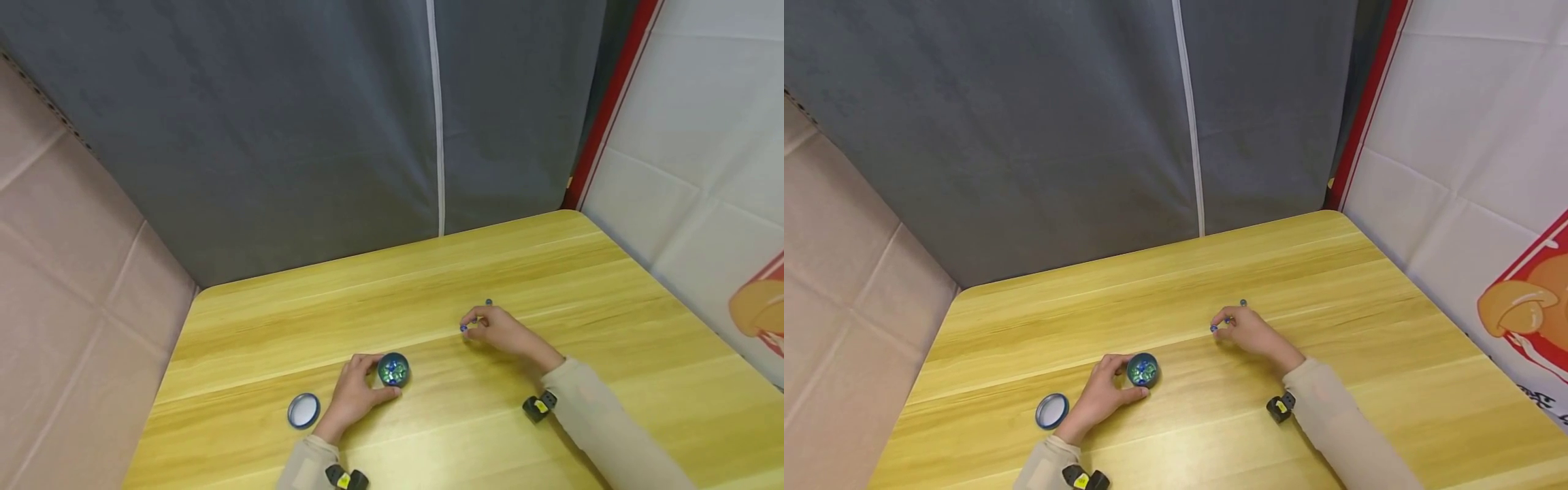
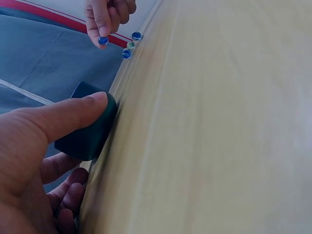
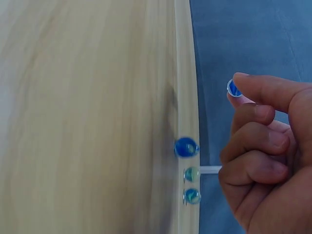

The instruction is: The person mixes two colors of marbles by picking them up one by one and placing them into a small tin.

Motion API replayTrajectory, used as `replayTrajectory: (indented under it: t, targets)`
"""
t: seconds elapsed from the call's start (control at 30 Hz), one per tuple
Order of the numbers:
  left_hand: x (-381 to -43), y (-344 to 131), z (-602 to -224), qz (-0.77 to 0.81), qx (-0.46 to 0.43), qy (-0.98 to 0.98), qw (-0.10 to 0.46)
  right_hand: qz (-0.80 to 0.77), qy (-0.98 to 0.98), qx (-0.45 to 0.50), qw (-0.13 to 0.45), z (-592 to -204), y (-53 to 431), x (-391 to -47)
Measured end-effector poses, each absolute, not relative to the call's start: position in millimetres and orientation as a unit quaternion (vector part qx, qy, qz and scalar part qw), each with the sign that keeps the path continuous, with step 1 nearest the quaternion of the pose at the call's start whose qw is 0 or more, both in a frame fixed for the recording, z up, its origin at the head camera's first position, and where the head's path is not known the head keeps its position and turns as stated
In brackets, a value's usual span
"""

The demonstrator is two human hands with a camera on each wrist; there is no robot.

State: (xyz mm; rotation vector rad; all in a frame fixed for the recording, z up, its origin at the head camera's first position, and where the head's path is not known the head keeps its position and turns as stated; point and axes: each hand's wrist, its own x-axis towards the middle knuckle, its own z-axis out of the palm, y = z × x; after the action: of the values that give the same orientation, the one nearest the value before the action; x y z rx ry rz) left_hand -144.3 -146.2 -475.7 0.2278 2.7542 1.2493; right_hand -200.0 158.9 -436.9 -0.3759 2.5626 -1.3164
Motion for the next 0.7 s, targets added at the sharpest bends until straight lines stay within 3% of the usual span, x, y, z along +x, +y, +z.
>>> replayTrajectory:
  t: [0.7]
  targets:
    - [-141, -146, -470, 0.404, 0.077, 0.910, 0.055, -0.455, 0.864, -0.154, 0.153, -433, 101, -190]
